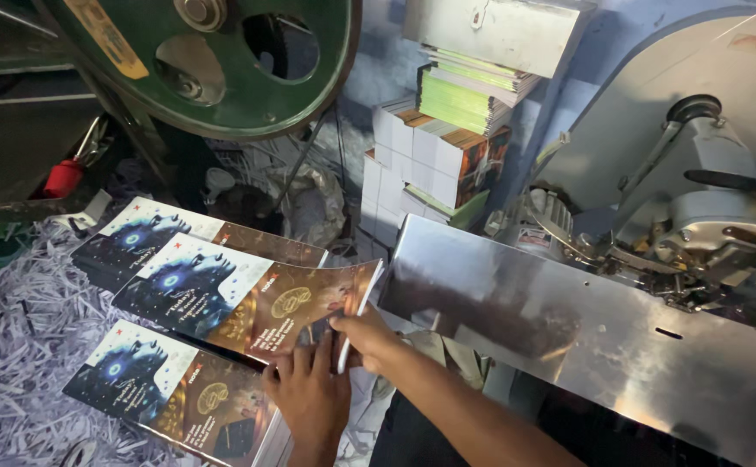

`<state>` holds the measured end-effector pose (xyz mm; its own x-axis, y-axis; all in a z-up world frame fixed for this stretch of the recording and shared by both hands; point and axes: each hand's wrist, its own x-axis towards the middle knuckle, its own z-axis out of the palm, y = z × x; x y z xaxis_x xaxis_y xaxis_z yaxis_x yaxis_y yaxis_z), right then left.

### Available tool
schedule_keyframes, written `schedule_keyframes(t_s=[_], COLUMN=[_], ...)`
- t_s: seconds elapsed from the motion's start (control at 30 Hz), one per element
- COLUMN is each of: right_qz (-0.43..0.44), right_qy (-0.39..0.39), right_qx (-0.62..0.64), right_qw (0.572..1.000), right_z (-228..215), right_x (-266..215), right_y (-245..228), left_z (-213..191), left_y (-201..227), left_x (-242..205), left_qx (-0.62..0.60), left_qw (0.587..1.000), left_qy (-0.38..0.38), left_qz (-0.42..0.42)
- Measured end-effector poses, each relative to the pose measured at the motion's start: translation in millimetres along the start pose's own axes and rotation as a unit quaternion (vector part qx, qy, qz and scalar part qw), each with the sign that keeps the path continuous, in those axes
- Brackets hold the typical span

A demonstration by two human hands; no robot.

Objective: The person repeatedly picks up a book cover, places it on a binding machine, and operates the machine to stitch the spine. They then remove the bound book and place it on a stack, repeating this process for multiple items.

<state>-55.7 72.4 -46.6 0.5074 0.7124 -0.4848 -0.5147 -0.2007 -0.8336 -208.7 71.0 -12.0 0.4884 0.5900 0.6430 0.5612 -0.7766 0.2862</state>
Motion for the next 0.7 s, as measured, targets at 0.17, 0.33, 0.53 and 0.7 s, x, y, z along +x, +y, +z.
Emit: schedule_keyframes(t_s=[0.17,0.33,0.53,0.7], right_qz=[-0.080,-0.165,-0.322,-0.310], right_qy=[0.043,-0.002,-0.025,0.040], right_qx=[-0.025,-0.013,-0.063,-0.109], right_qw=[0.996,0.986,0.944,0.944], right_z=[-19,-48,-87,-113], right_x=[-6,-23,-45,-63], right_y=[4,-7,-30,-44], left_z=[-9,-15,19,63], left_y=[13,10,-28,-65], left_x=[8,17,52,129], left_qx=[-0.043,-0.196,-0.334,-0.222], left_qw=[0.999,0.969,0.934,0.970], left_qy=[-0.028,-0.098,-0.130,-0.012], left_qz=[0.004,0.110,-0.013,0.099])
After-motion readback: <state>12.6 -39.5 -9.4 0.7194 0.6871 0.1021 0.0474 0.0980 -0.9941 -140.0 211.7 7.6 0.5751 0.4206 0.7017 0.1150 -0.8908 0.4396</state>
